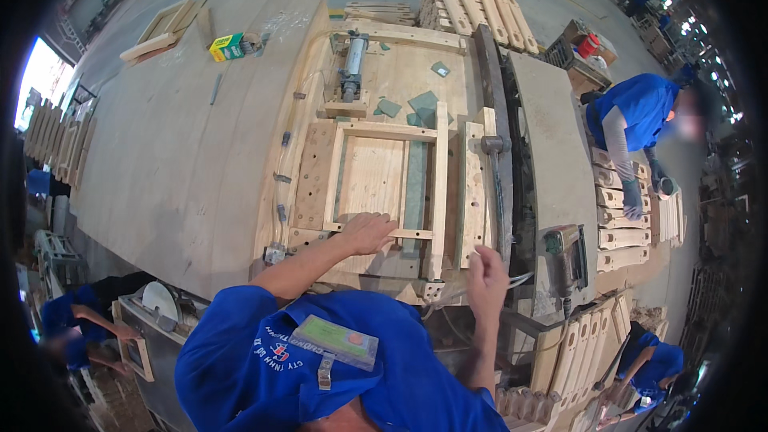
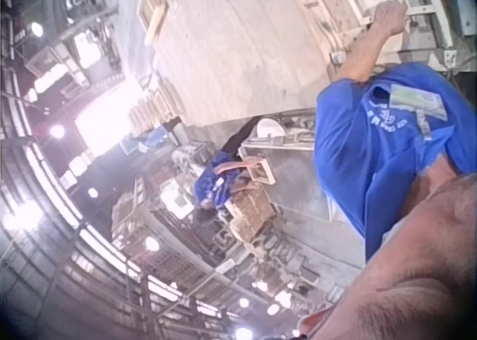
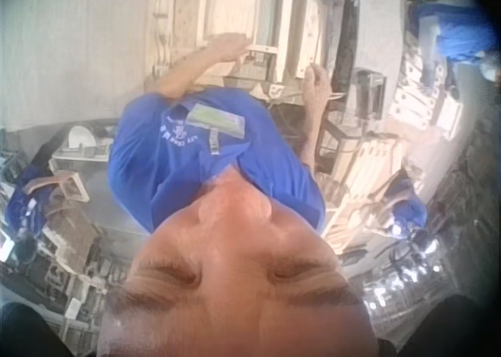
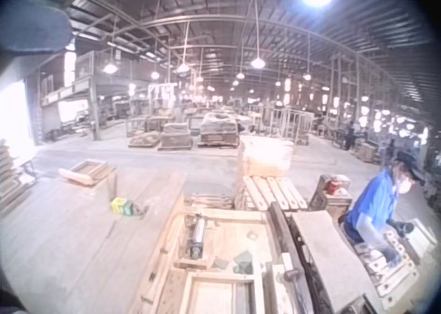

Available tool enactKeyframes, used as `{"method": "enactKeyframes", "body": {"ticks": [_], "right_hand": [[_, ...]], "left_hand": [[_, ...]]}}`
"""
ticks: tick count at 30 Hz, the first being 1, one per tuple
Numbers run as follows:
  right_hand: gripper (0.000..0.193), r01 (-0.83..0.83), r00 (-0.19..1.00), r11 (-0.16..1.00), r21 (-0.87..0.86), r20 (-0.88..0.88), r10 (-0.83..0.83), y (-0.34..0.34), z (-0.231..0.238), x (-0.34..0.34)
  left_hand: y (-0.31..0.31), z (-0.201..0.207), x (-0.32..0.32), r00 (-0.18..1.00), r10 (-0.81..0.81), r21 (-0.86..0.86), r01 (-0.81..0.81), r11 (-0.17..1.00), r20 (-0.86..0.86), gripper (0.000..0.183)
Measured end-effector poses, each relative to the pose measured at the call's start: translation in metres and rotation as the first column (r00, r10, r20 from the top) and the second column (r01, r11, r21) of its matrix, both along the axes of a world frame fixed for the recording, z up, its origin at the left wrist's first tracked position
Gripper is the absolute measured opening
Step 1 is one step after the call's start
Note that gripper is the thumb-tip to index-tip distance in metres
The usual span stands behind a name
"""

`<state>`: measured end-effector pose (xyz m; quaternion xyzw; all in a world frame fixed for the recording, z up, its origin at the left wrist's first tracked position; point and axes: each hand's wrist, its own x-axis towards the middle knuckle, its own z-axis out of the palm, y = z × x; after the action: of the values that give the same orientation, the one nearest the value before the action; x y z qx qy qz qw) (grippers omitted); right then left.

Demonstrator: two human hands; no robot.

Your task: The person assembles wooden frames by placing pieces into a jig, using a nail gun to fasten joints, and stacking completed frames on a nearby table. The process repeats with multiple frames throughout the clip.

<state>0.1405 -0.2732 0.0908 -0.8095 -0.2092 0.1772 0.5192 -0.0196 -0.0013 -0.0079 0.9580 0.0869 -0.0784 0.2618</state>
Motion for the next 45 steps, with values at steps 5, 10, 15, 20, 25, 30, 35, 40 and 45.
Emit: {"method": "enactKeyframes", "body": {"ticks": [5,10,15,20,25,30,35,40,45], "right_hand": [[0.051,-0.284,0.917,0.845,-0.453,0.129,0.377,0.105,-0.066,0.022],[0.063,-0.149,0.981,0.818,-0.556,0.020,0.192,0.159,-0.101,0.059],[0.069,-0.131,0.980,0.805,-0.579,0.049,0.194,0.176,-0.069,0.092],[0.060,-0.299,0.913,0.946,0.122,-0.253,0.321,0.165,0.057,0.130],[0.059,-0.347,0.904,0.784,0.515,-0.041,0.427,0.153,0.178,0.075],[0.047,-0.532,0.846,0.837,0.130,0.043,0.532,0.093,0.122,0.074],[0.040,-0.419,0.895,0.907,0.028,-0.156,0.418,0.051,0.067,0.036],[0.041,-0.272,0.945,0.958,-0.087,-0.211,0.249,0.016,0.069,0.009],[0.052,-0.376,0.913,0.912,-0.164,0.102,0.395,0.004,0.040,-0.012]], "left_hand": [[-0.002,-0.005,-0.011,0.998,0.066,0.016,-0.066,0.998,0.017,0.028],[-0.003,0.009,0.000,0.997,0.024,0.031,-0.026,0.999,0.068,0.030],[-0.002,0.019,0.018,0.955,0.116,-0.027,-0.113,0.993,0.273,0.028],[0.008,0.114,0.030,0.827,0.174,-0.036,-0.183,0.982,0.534,0.030],[0.051,0.245,-0.045,0.549,0.529,-0.434,-0.305,0.848,0.647,0.032],[0.113,0.254,-0.199,-0.173,0.875,-0.869,-0.309,0.387,0.451,0.026],[0.133,0.162,-0.385,-0.383,0.900,-0.900,0.286,0.330,0.208,0.020],[0.157,0.127,-0.428,-0.534,0.845,-0.974,0.181,0.138,0.020,0.022],[0.181,0.123,-0.365,-0.360,0.933,-0.912,-0.388,-0.132,0.018,0.025]]}}
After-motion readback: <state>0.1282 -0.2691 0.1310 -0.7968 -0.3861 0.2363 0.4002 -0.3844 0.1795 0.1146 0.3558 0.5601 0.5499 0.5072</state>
